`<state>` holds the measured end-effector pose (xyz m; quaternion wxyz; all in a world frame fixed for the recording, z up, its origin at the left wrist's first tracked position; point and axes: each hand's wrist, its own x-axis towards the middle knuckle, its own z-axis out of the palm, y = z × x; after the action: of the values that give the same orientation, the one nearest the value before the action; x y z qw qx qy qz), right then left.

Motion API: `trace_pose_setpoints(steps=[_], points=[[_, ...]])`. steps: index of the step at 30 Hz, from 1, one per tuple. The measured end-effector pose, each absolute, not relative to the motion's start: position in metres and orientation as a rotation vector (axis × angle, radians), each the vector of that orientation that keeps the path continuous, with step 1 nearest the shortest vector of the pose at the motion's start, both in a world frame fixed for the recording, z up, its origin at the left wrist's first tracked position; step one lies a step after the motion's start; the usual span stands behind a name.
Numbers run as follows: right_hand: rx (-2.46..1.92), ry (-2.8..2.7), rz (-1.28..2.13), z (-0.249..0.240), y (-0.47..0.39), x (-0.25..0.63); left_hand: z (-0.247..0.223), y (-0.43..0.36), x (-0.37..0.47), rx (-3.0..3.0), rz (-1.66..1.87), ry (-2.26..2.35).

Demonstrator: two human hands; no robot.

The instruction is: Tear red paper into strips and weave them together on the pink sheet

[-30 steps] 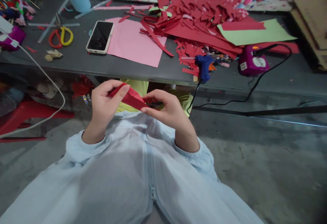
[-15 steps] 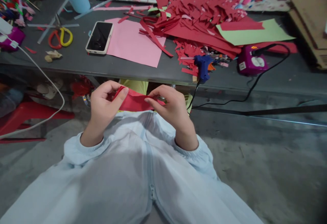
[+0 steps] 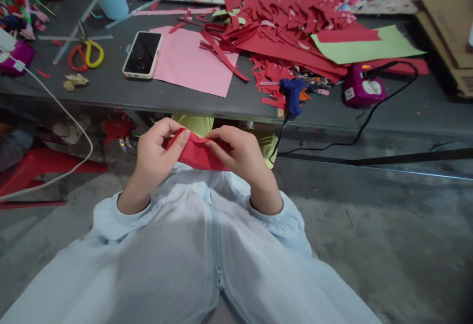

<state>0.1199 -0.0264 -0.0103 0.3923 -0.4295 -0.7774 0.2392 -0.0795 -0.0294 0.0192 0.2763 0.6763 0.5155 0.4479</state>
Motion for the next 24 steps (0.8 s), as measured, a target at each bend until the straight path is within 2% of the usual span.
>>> trace_pose_setpoints(steps=[24], points=[[-1.122, -1.863, 0.982, -0.023, -0.023, 0.154, 0.024, -0.013, -0.121, 1.8, 1.477, 1.456]])
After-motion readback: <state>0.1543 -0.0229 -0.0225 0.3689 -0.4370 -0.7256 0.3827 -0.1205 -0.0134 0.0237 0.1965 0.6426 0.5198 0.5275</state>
